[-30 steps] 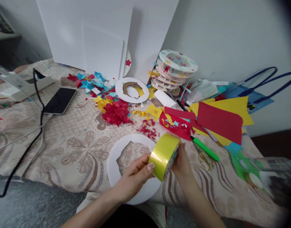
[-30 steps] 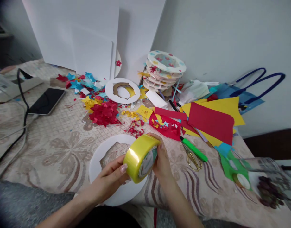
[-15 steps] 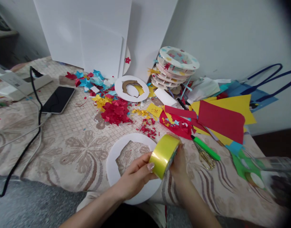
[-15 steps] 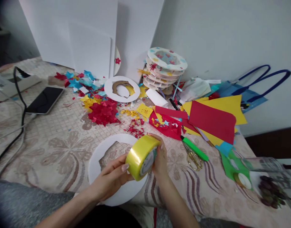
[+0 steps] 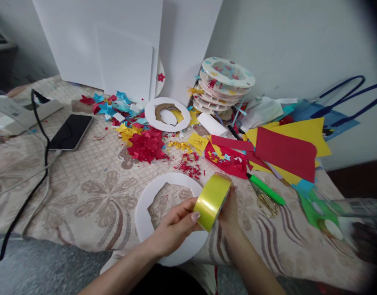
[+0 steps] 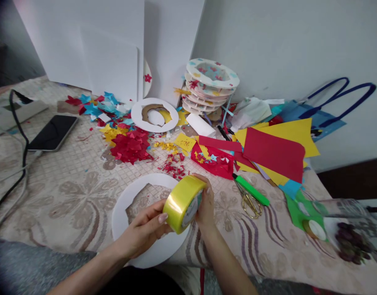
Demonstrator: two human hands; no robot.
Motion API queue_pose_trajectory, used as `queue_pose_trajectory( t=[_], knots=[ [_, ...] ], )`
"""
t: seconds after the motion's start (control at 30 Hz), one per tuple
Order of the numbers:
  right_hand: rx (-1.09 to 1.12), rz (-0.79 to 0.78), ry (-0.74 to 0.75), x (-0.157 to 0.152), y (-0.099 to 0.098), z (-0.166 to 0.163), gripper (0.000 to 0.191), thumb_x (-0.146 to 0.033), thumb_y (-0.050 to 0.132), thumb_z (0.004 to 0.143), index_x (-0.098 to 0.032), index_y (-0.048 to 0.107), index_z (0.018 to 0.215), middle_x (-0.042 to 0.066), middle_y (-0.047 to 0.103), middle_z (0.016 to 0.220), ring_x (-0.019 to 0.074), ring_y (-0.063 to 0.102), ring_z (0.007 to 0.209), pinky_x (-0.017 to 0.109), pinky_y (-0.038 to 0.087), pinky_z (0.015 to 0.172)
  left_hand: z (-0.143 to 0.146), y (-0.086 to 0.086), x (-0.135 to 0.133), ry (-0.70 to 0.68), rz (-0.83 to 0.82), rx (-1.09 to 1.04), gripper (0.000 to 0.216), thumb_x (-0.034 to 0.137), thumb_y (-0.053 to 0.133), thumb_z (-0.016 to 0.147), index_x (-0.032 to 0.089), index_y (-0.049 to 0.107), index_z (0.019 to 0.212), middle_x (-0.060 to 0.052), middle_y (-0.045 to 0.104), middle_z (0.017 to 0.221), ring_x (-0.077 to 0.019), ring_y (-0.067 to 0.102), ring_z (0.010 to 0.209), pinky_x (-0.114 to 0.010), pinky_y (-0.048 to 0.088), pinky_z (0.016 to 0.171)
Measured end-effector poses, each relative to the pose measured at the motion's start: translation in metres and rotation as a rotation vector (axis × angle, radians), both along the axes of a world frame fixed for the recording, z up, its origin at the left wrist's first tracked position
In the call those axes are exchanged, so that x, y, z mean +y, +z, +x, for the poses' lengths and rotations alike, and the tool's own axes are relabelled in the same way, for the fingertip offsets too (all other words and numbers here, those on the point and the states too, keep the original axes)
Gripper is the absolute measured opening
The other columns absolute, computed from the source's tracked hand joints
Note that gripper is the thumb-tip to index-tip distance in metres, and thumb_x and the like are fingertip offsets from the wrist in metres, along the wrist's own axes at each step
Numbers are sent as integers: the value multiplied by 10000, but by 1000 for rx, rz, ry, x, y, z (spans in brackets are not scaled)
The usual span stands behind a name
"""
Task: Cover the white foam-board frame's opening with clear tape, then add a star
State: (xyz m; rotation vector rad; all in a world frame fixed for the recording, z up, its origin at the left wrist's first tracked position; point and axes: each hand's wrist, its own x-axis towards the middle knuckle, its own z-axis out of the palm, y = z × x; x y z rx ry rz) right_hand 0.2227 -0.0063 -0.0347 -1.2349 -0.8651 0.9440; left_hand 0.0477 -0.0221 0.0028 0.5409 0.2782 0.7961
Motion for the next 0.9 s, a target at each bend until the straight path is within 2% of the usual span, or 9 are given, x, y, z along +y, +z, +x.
queue_pose_trajectory(
  t=[0.3,0.4,0.5,0.57,0.7,0.9],
  knots=[
    [68,55,37,-2,2,-4,437,-656,468,882,-291,626,1063,10,650,945,176,608,756,305,492,659,1,0,-3,31,-22,55,245,331,685,858,217,723,1070,-44,707,920,-127,631,824,-258,467,814],
    [24,98,128,1,10,5,510,-726,497,818,-274,622,1018,21,631,910,194,604,762,322,489,665,-1,1,-2,23,-45,86,253,348,695,847,207,727,1054,-41,696,901,-115,609,799,-237,454,774],
    [-38,67,257,4,21,17,605,-769,591,715,-240,643,1004,44,625,872,212,590,746,319,466,625,-2,3,-2,-17,-28,109,270,362,693,848,212,730,1069,-38,695,886,-108,595,781,-233,446,765],
    [-121,67,301,5,25,24,647,-778,598,702,-225,662,1033,51,620,851,210,577,731,308,445,603,-3,5,-2,-37,-22,107,275,369,682,856,227,728,1087,-37,697,903,-112,595,799,-242,446,782],
    [-177,127,261,5,19,26,668,-816,516,730,-238,670,1027,37,604,796,191,559,671,295,426,564,-2,7,-2,-72,-2,96,281,356,657,878,248,717,1130,-40,702,958,-129,605,869,-263,443,834],
    [-176,162,211,5,8,27,658,-814,518,728,-234,670,1000,29,604,742,174,551,607,279,418,512,-2,5,-1,-88,-14,83,306,352,649,884,254,703,1169,-53,710,1004,-145,616,910,-283,435,868]
  ],
)
